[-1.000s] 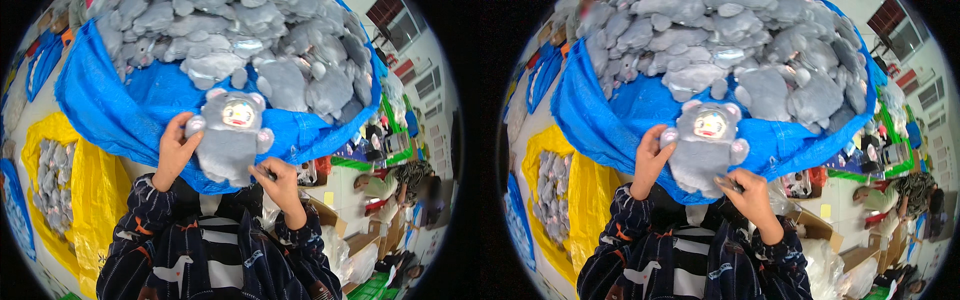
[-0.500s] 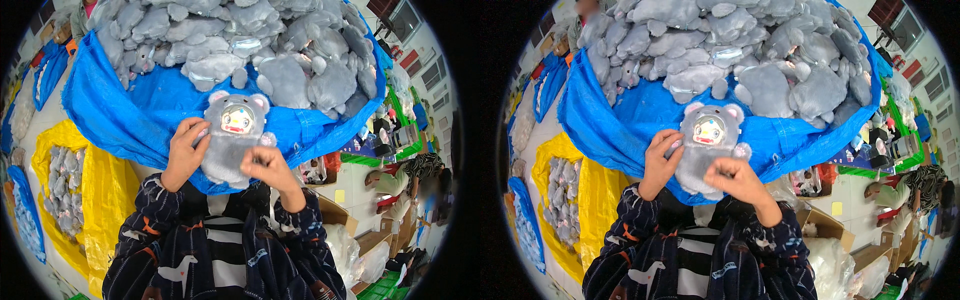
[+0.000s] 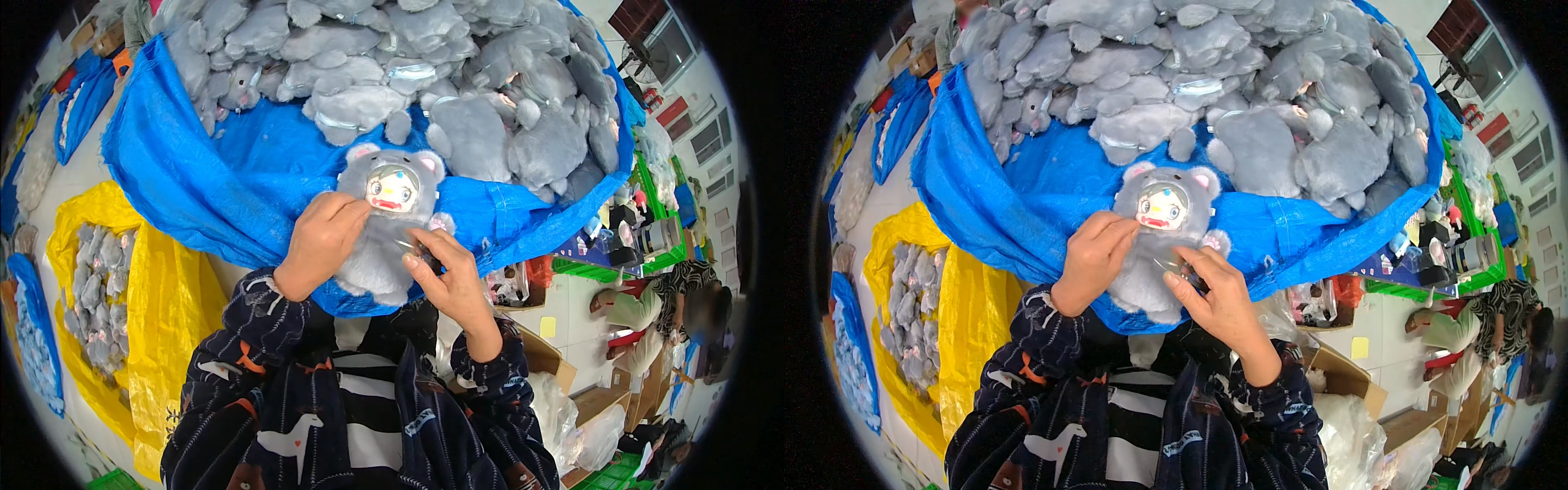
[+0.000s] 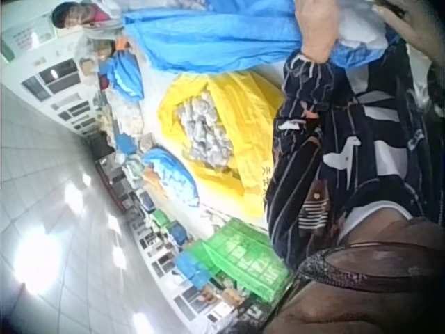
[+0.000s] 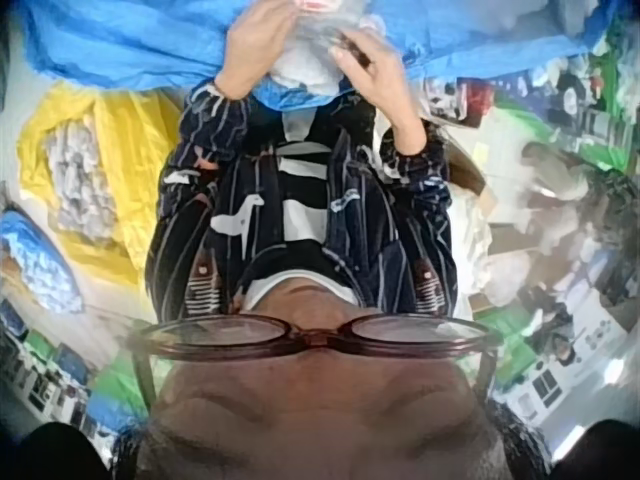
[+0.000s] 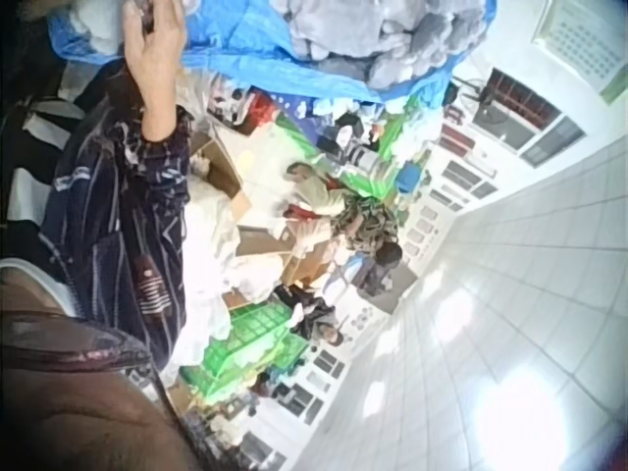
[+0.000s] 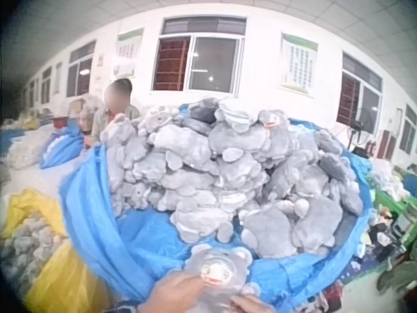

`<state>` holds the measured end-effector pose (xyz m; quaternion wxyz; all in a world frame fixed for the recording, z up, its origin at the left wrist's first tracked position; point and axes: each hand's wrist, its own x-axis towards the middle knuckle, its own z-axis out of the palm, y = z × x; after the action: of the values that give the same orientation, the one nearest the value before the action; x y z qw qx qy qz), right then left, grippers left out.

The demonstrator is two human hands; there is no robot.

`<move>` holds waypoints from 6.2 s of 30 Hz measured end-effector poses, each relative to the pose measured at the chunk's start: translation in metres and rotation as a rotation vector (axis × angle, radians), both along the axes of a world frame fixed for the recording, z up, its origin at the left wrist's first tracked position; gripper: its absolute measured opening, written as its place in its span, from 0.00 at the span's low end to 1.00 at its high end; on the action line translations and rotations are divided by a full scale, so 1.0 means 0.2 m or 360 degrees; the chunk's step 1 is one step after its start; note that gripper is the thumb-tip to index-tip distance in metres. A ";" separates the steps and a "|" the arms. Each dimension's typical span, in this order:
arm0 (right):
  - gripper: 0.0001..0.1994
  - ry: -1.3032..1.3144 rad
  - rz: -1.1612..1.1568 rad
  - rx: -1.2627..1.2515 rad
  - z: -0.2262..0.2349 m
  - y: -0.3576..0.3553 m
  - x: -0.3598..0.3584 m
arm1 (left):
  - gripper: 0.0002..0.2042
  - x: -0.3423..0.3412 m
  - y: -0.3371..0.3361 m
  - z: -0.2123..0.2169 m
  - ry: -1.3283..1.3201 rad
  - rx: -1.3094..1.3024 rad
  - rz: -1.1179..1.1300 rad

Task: The person uses shears to trim loose threads and excess fabric from small gray stuffed toys. They pick up each toy from a large blue bag, trim around the edges and face, then place the finished toy back into the bag. The process is repeated for multiple toys.

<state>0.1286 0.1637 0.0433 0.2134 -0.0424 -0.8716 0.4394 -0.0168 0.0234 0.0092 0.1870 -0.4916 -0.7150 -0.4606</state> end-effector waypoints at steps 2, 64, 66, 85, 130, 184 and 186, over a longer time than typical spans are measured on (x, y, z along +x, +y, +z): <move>0.17 -0.0030 -0.0035 0.0080 0.00 -0.01 -0.02 | 0.06 0.00 -0.03 -0.01 -0.0100 0.0029 -0.0015; 0.13 0.0249 -0.0509 0.1287 -0.14 -0.15 -0.25 | 0.03 -0.04 -0.07 -0.11 -0.1073 0.0293 -0.0197; 0.14 0.0229 -0.0518 0.1342 -0.14 -0.16 -0.27 | 0.03 -0.04 -0.07 -0.11 -0.1055 0.0294 -0.0192; 0.15 0.0031 -0.0717 0.0251 -0.08 0.19 0.04 | 0.11 0.17 -0.02 0.24 -0.0162 -0.0513 -0.0709; 0.13 0.0310 -0.0709 -0.1176 -0.26 0.14 0.02 | 0.06 0.13 -0.36 -0.11 -0.0828 0.0086 -0.0025; 0.26 0.0429 -0.1476 0.0645 0.05 0.75 -0.05 | 0.31 -0.20 -1.04 0.29 -0.1230 0.1688 -0.1639; 0.31 0.0261 -0.1625 0.0571 -0.02 0.87 -0.08 | 0.32 -0.17 -0.96 0.27 -0.1297 0.1760 -0.1514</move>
<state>0.1132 0.3369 0.0383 0.4708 -0.3884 -0.7820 0.1262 -0.0516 -0.1684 0.0625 -0.0865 -0.3732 -0.1137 -0.9167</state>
